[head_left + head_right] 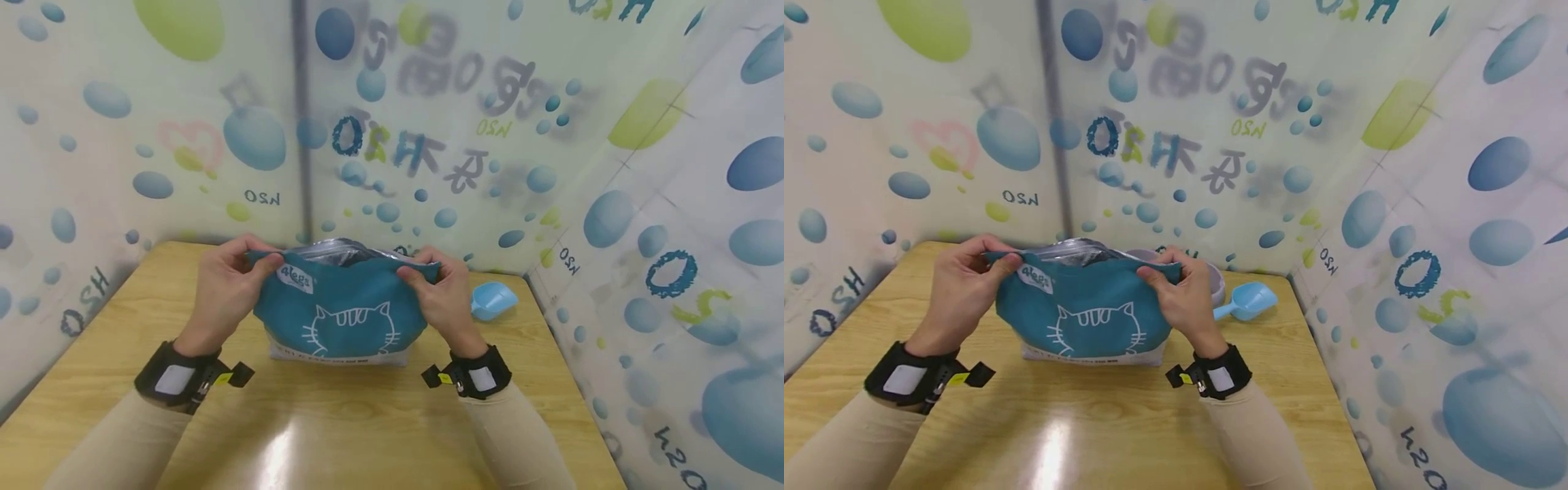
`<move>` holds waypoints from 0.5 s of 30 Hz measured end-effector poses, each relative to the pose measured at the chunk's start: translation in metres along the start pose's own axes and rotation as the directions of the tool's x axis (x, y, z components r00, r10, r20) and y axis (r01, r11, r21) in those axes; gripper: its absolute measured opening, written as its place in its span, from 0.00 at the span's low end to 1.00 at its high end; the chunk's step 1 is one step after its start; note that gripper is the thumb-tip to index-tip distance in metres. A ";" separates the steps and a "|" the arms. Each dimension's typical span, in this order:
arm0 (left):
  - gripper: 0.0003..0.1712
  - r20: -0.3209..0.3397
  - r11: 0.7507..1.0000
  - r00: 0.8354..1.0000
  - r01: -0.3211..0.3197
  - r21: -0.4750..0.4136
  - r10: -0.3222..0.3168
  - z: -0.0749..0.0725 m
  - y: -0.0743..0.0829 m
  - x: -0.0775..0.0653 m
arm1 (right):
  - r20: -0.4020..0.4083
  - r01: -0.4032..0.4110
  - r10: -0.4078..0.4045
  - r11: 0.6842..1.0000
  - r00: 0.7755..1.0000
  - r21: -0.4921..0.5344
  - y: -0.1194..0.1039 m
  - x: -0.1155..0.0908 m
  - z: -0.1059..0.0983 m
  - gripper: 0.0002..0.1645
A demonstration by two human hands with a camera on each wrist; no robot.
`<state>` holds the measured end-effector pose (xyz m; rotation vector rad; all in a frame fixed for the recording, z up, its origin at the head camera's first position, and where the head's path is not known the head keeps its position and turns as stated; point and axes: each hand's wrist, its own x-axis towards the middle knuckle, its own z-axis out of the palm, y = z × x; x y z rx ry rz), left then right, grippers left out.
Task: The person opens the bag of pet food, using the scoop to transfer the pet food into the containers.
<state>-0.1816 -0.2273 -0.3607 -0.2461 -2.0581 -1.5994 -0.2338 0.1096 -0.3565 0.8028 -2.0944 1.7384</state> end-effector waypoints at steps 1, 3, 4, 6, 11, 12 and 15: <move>0.07 -0.006 1.000 1.000 -0.006 -0.004 0.006 0.000 0.001 0.000 | 0.008 -0.013 0.013 1.000 1.000 0.004 0.000 0.000 -0.001 0.09; 0.06 -0.007 1.000 1.000 -0.021 -0.004 0.021 0.000 0.001 0.001 | 0.032 -0.050 0.050 0.999 0.998 0.009 -0.001 0.001 -0.003 0.08; 0.06 -0.003 1.000 1.000 -0.030 0.003 0.030 0.000 0.002 0.001 | 0.048 -0.070 0.070 0.998 0.996 0.009 -0.002 0.001 -0.005 0.07; 0.04 0.018 0.998 0.998 -0.053 0.021 0.053 -0.001 0.003 0.001 | 0.080 -0.099 0.098 0.995 0.992 -0.001 -0.005 0.003 -0.007 0.07; 0.06 0.127 0.992 0.988 -0.101 0.081 0.090 -0.008 0.012 0.003 | 0.119 -0.102 0.108 0.994 0.987 -0.050 -0.012 0.007 -0.004 0.12; 0.08 0.149 0.989 0.985 -0.104 0.106 0.087 -0.009 0.014 0.003 | 0.116 -0.093 0.099 0.994 0.988 -0.057 -0.013 0.008 -0.003 0.10; 0.15 0.189 0.973 0.980 -0.105 0.204 0.066 -0.009 0.020 0.005 | 0.090 -0.053 0.059 0.996 0.994 -0.068 -0.015 0.008 0.002 0.06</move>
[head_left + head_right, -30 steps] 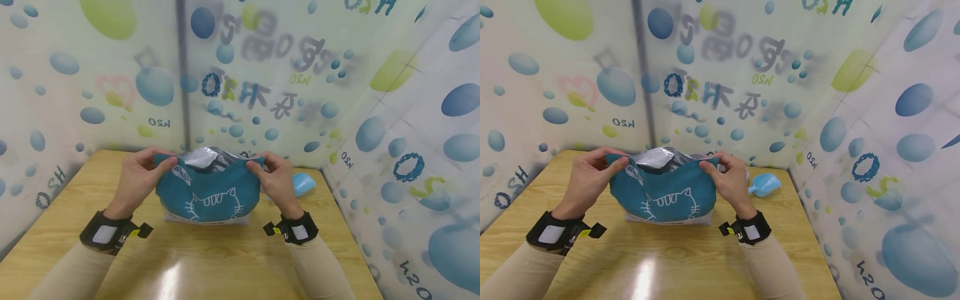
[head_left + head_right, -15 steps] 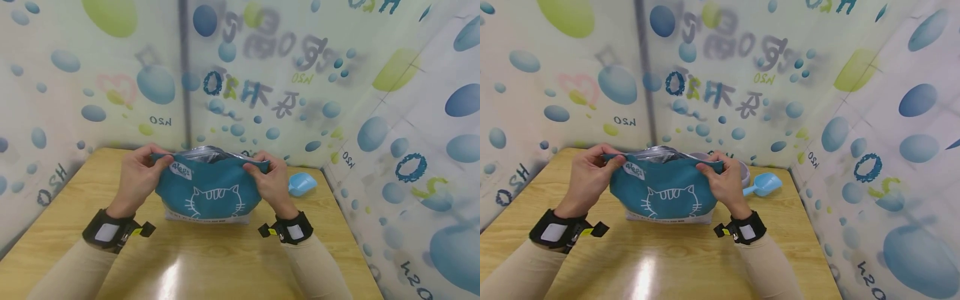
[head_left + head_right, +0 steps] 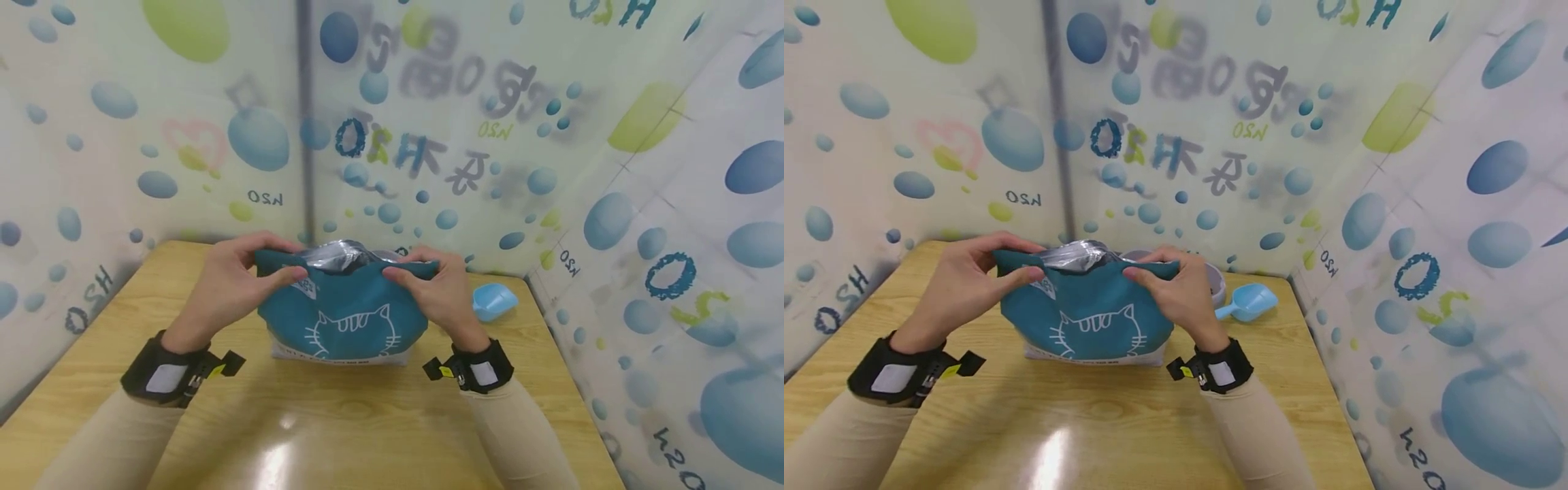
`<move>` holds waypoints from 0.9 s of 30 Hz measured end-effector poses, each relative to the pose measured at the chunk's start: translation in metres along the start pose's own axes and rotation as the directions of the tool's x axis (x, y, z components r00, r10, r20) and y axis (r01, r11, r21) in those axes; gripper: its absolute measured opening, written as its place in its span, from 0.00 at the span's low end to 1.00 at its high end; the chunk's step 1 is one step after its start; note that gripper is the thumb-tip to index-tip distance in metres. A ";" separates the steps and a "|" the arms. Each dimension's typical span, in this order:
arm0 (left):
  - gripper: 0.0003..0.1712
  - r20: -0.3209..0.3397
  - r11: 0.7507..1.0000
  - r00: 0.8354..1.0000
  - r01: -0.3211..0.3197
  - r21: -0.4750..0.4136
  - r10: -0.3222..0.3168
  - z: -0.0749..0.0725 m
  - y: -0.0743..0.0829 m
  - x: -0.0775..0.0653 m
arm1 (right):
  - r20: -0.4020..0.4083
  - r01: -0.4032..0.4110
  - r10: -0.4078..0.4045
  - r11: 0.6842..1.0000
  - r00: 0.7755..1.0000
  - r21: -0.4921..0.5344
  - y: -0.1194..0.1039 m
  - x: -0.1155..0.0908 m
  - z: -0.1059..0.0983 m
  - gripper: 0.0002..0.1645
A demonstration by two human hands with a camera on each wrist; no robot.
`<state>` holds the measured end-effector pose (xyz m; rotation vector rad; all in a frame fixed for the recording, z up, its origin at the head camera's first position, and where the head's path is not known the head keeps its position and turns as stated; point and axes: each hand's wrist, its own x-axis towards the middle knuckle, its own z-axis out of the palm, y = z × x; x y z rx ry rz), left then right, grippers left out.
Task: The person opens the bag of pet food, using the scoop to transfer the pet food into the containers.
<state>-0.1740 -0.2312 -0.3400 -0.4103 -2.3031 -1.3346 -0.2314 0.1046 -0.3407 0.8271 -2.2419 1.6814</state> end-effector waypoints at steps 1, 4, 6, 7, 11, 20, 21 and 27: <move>0.17 0.004 1.000 1.000 -0.002 0.031 0.002 0.001 0.001 0.001 | -0.011 0.013 -0.013 1.000 1.000 -0.001 0.000 0.000 0.001 0.05; 0.15 -0.020 0.996 0.999 -0.041 0.074 0.043 0.005 0.004 0.004 | -0.029 0.050 -0.049 0.999 0.998 0.004 0.002 -0.001 0.001 0.05; 0.10 -0.061 0.995 0.995 -0.079 0.052 0.083 0.009 0.004 0.005 | -0.027 0.065 -0.065 0.998 0.998 0.011 0.003 -0.001 0.000 0.06; 0.08 -0.083 0.995 0.992 -0.096 0.039 0.099 0.010 0.004 0.005 | -0.025 0.069 -0.068 0.998 0.997 0.015 0.004 -0.002 -0.001 0.06; 0.11 -0.142 0.994 0.984 -0.110 -0.011 0.107 0.013 0.004 0.005 | -0.022 0.091 -0.091 0.996 0.996 0.022 0.003 -0.003 -0.007 0.07; 0.11 -0.048 0.951 0.973 -0.210 0.227 0.227 0.007 0.012 0.004 | 0.138 0.262 -0.227 0.902 0.964 -0.343 -0.026 -0.002 -0.020 0.08; 0.14 -0.023 0.934 0.967 -0.240 0.266 0.255 0.007 0.015 0.005 | 0.164 0.300 -0.254 0.863 0.953 -0.406 -0.030 -0.001 -0.019 0.10; 0.14 0.032 0.838 0.921 -0.366 0.406 0.387 0.019 0.030 0.008 | 0.218 0.394 -0.330 0.710 0.918 -0.584 -0.044 0.003 -0.005 0.17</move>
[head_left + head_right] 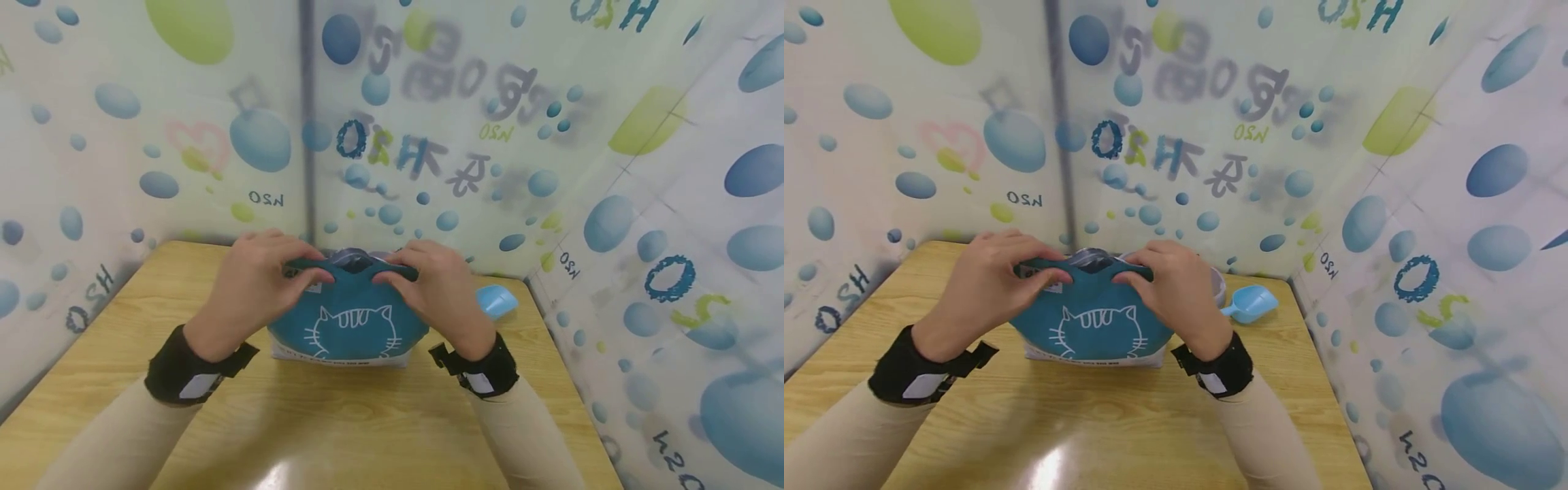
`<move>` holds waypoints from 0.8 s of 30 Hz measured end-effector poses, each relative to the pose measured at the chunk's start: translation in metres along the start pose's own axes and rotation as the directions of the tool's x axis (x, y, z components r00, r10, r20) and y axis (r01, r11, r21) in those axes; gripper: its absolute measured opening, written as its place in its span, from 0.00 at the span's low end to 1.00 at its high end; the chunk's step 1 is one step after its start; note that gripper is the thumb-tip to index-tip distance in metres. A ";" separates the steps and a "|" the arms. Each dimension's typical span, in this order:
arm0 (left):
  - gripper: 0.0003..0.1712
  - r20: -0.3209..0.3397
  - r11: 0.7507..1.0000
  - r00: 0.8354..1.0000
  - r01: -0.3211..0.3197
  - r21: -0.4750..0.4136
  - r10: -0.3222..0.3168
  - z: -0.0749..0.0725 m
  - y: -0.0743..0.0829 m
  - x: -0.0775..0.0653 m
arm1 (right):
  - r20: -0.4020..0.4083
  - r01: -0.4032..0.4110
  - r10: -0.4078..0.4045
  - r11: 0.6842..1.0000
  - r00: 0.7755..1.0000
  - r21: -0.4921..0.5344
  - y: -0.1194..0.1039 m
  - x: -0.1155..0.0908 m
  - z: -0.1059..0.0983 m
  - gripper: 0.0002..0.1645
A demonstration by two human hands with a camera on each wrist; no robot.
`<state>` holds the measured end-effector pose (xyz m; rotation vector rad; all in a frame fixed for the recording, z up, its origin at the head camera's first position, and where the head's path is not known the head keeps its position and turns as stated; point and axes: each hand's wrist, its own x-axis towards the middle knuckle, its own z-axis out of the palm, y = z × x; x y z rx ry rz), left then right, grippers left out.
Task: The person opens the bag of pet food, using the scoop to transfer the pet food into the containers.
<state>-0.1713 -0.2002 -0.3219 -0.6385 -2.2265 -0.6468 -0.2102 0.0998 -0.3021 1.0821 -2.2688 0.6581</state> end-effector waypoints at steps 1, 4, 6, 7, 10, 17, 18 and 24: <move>0.11 -0.016 1.000 1.000 -0.001 0.005 0.001 0.002 0.001 0.001 | -0.017 -0.004 0.004 1.000 1.000 0.001 -0.001 0.000 0.002 0.15; 0.08 -0.061 1.000 0.998 0.025 -0.011 -0.026 0.006 -0.001 0.002 | -0.068 -0.011 0.013 1.000 0.998 0.024 -0.001 -0.001 0.007 0.07; 0.09 -0.077 0.998 0.996 0.042 -0.039 -0.045 0.009 -0.003 0.002 | -0.094 -0.009 0.012 0.999 0.996 0.033 0.000 -0.002 0.009 0.04; 0.10 -0.081 0.998 0.995 0.046 -0.048 -0.050 0.009 -0.003 0.002 | -0.101 -0.006 0.008 1.000 0.995 0.028 0.000 -0.002 0.009 0.04; 0.11 -0.077 0.998 0.996 0.044 -0.036 -0.047 0.009 -0.004 0.001 | -0.101 -0.003 0.003 1.000 0.995 0.003 -0.002 -0.001 0.009 0.04; 0.15 0.028 1.000 1.000 -0.005 -0.005 0.005 0.002 0.001 0.004 | -0.044 0.004 -0.009 0.992 0.999 -0.129 -0.010 0.001 0.006 0.08; 0.17 0.039 1.000 0.999 -0.006 -0.011 0.007 0.003 0.002 0.005 | -0.037 0.012 -0.019 0.986 0.999 -0.169 -0.012 0.001 0.005 0.10; 0.15 -0.023 0.999 1.000 0.017 -0.030 -0.018 0.012 0.006 0.004 | -0.006 0.057 -0.060 0.963 0.998 -0.265 -0.024 0.004 0.012 0.14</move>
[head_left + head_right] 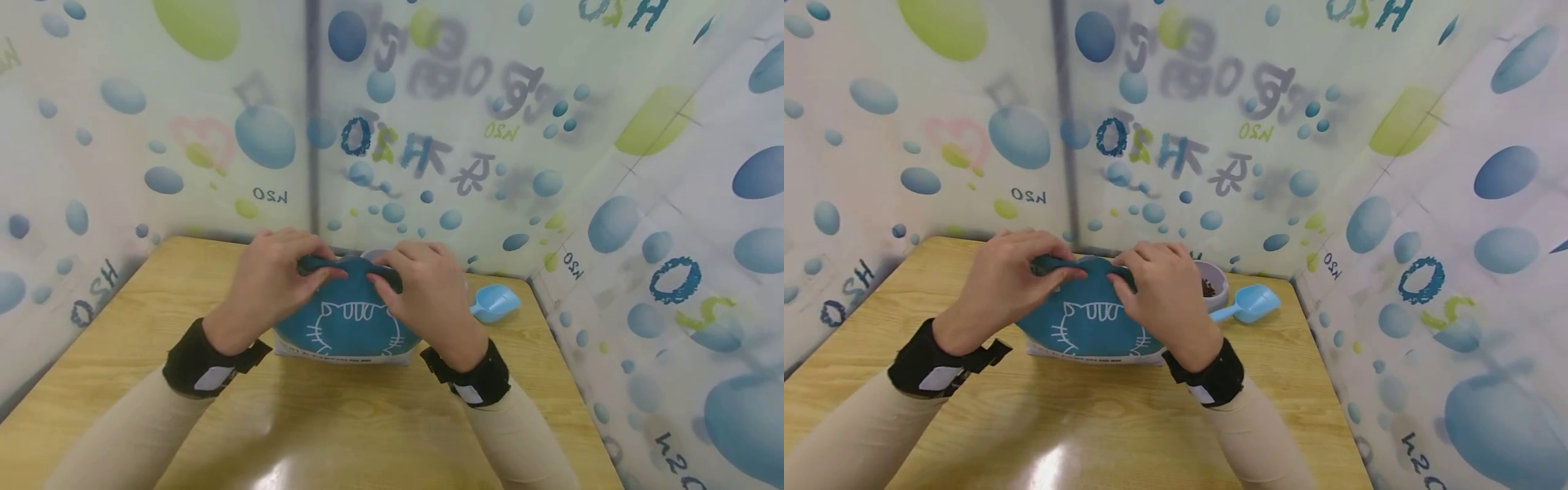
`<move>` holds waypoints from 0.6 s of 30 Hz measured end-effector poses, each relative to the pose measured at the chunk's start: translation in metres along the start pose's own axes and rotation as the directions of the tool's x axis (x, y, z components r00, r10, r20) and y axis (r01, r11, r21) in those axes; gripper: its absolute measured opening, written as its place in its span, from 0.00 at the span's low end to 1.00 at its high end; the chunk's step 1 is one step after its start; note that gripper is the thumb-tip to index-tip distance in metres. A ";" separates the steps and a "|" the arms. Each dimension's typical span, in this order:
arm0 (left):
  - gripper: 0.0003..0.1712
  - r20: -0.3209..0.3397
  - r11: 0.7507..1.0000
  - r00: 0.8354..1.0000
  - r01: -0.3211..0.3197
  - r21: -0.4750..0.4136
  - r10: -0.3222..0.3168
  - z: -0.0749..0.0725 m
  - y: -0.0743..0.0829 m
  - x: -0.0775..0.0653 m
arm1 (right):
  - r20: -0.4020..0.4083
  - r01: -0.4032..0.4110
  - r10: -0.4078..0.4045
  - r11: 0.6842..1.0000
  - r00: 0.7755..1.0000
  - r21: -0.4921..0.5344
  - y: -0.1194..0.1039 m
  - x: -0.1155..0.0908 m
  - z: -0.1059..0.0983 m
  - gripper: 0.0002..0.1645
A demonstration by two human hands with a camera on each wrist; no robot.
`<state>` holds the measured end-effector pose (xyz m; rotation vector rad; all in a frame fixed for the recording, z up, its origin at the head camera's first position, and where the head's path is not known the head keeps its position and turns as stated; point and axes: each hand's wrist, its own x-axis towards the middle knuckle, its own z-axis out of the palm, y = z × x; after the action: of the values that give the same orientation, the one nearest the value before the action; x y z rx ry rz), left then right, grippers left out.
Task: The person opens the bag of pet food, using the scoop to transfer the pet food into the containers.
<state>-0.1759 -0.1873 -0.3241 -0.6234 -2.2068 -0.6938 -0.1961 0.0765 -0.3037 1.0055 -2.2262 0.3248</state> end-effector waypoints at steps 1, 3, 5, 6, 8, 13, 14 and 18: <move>0.14 -0.017 1.000 1.000 0.001 0.000 -0.001 0.002 0.000 -0.001 | -0.001 -0.002 0.002 1.000 1.000 0.018 -0.001 0.001 0.002 0.14; 0.15 -0.042 1.000 0.999 0.000 -0.003 0.000 0.004 0.000 -0.002 | -0.014 -0.008 0.009 0.998 1.000 0.062 -0.003 0.001 0.005 0.13; 0.17 -0.055 1.000 0.998 -0.007 -0.002 0.007 0.006 0.000 -0.003 | -0.042 -0.016 0.021 0.995 0.999 0.103 -0.004 0.001 0.009 0.11; 0.18 -0.056 1.000 0.998 -0.011 -0.001 0.011 0.006 -0.001 -0.003 | -0.060 -0.018 0.026 0.993 0.998 0.119 -0.004 0.001 0.010 0.10; 0.18 -0.055 1.000 0.998 -0.022 -0.002 0.022 0.006 -0.002 -0.003 | -0.089 -0.016 0.030 0.989 0.996 0.146 -0.003 0.001 0.012 0.08; 0.13 -0.018 0.998 0.998 -0.065 -0.022 0.065 0.002 -0.004 -0.003 | -0.105 0.000 0.019 0.984 0.994 0.180 -0.003 0.003 0.015 0.06; 0.13 -0.007 0.997 0.997 -0.075 -0.029 0.075 0.002 -0.004 -0.003 | -0.102 0.003 0.016 0.984 0.995 0.179 -0.003 0.003 0.016 0.05; 0.11 0.006 0.993 0.994 -0.113 -0.032 0.113 0.004 -0.003 -0.002 | -0.100 0.019 -0.004 0.988 0.995 0.151 -0.002 0.002 0.016 0.05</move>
<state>-0.1785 -0.1871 -0.3289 -0.7623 -2.1527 -0.6697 -0.2026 0.0664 -0.3143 1.0579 -2.1306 0.5340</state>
